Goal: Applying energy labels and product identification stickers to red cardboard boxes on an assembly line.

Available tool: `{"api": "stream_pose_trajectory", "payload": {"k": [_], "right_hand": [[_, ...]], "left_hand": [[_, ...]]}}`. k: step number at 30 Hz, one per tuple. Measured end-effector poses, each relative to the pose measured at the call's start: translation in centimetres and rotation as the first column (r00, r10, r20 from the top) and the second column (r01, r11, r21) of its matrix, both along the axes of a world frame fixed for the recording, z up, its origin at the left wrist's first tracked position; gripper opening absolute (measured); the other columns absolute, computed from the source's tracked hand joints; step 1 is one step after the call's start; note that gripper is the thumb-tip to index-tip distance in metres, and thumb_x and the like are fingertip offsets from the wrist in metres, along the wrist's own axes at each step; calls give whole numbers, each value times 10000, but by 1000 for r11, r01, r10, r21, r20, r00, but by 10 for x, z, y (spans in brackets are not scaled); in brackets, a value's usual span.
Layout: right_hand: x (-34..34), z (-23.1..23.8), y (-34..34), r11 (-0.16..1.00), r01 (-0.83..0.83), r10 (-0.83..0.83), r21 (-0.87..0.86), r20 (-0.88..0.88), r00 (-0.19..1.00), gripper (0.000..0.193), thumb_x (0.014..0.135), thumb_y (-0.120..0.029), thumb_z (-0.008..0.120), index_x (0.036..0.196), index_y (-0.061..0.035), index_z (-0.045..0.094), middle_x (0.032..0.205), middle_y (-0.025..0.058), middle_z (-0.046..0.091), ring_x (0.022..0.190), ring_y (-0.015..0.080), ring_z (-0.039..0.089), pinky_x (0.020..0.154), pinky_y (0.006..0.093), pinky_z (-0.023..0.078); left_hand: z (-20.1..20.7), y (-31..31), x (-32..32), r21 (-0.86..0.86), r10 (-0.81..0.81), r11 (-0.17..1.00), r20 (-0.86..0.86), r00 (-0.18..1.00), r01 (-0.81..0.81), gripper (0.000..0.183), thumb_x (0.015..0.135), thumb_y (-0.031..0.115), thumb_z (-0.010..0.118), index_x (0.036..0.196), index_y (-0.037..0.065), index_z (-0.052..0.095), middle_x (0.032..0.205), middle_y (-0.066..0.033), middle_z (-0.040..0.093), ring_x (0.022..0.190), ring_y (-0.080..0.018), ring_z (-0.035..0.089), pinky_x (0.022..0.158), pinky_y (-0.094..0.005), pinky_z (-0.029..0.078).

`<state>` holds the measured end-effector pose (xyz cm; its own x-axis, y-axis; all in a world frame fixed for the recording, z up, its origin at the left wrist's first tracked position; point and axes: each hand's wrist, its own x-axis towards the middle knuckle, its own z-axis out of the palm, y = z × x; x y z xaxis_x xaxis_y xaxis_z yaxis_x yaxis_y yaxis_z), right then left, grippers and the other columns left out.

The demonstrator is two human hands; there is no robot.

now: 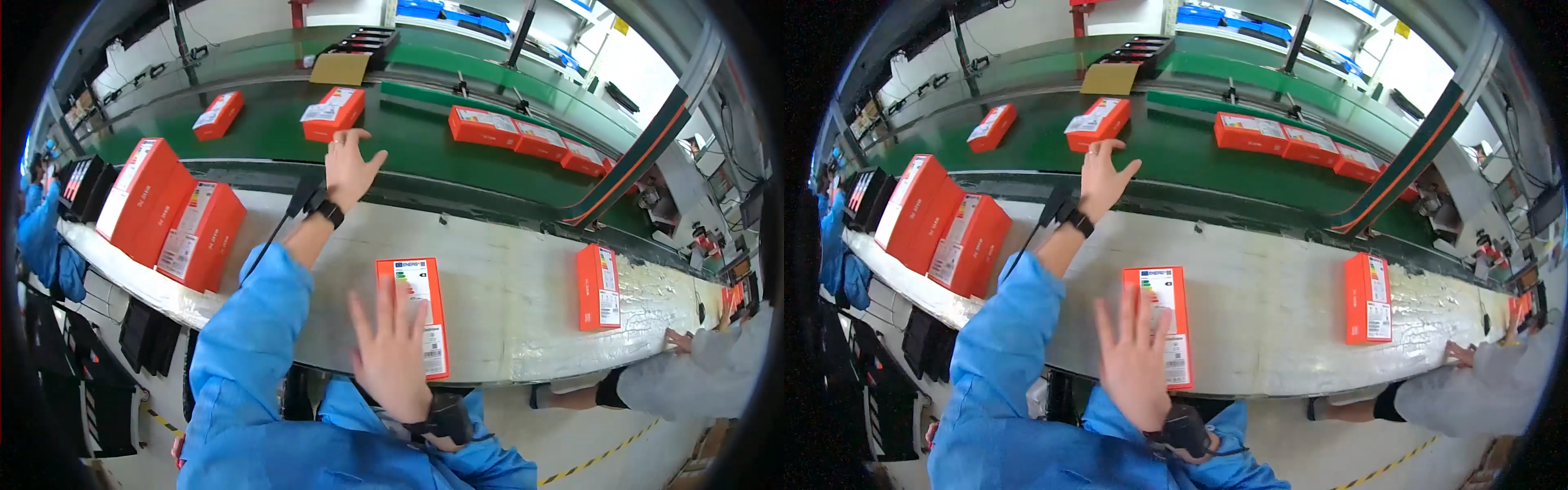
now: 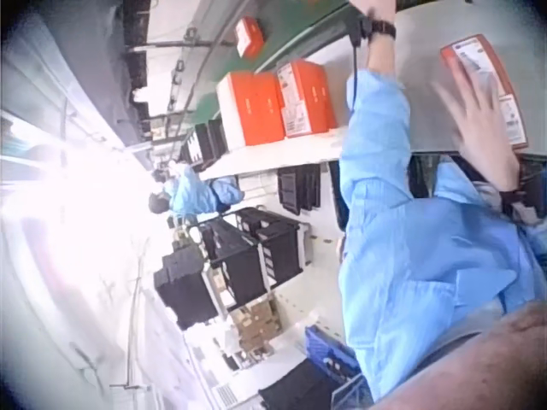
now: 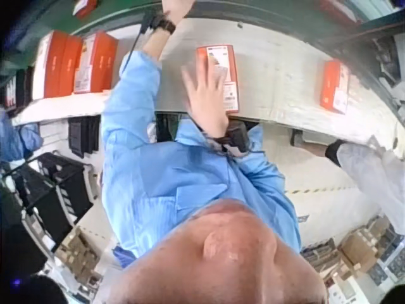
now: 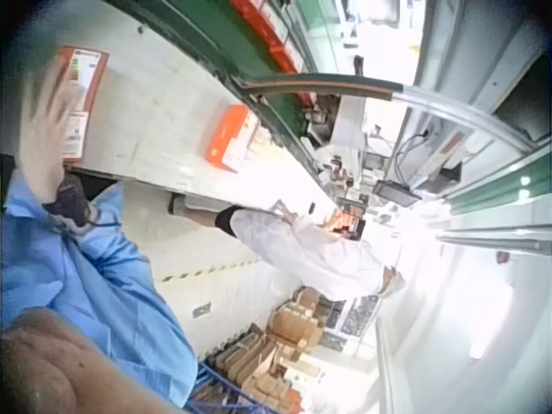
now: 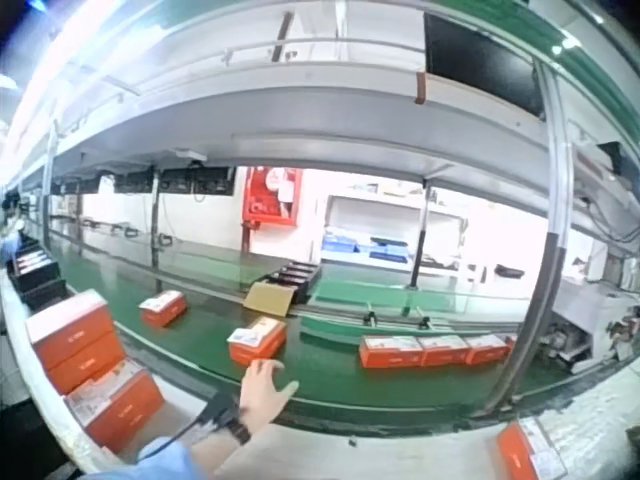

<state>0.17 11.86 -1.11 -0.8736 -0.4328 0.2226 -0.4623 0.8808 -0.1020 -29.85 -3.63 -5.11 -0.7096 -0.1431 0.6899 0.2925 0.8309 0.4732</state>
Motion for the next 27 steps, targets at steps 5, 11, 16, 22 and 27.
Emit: {"api": "stream_pose_trajectory", "payload": {"k": [5, 11, 16, 22, 27], "right_hand": [[-5, 9, 91, 995, 63, -62, -76, 21, 998, 804, 803, -170, 754, 1552, -147, 463, 1550, 311, 359, 1397, 551, 373, 1117, 663, 327], [-38, 16, 119, 997, -6, 14, -74, 109, 994, 840, 781, -300, 836, 1547, -302, 491, 1395, 249, 469, 1262, 457, 485, 1077, 549, 392], [-89, 22, 137, 983, -184, 185, -28, 39, 982, 810, 760, -389, 859, 1507, -387, 547, 1369, 192, 491, 1228, 398, 510, 1080, 515, 411], [-249, 32, 126, 923, -385, 366, -33, -245, 898, 822, 756, -393, 854, 1515, -392, 537, 1428, 193, 477, 1320, 402, 473, 1123, 525, 386], [-359, 13, 86, 988, -151, 129, -10, -471, 873, 770, 798, -302, 835, 1497, -242, 518, 1469, 185, 480, 1387, 388, 441, 1180, 569, 315]], "left_hand": [[4, -55, -60, -114, 394, 917, 108, 913, -382, 953, 733, 486, 888, 1498, 139, 437, 1557, -216, 370, 1418, -430, 384, 1102, -565, 377], [-12, -78, -95, -80, 284, 958, 385, 878, -274, 1012, 723, 541, 863, 1572, 232, 406, 1539, -282, 343, 1376, -483, 450, 1122, -587, 413], [0, -88, -89, 29, 172, 979, 421, 890, -203, 913, 696, 516, 854, 1492, 227, 512, 1396, -296, 456, 1204, -512, 584, 1020, -532, 527], [35, -116, 77, 99, 104, 984, 334, 937, -145, 712, 740, 397, 840, 1374, 203, 580, 1221, -260, 595, 1088, -438, 664, 932, -477, 566], [48, -66, 216, 73, 52, 993, 386, 921, -87, 714, 703, 336, 888, 1334, 150, 612, 1224, -227, 544, 1061, -418, 633, 878, -477, 554]]}}
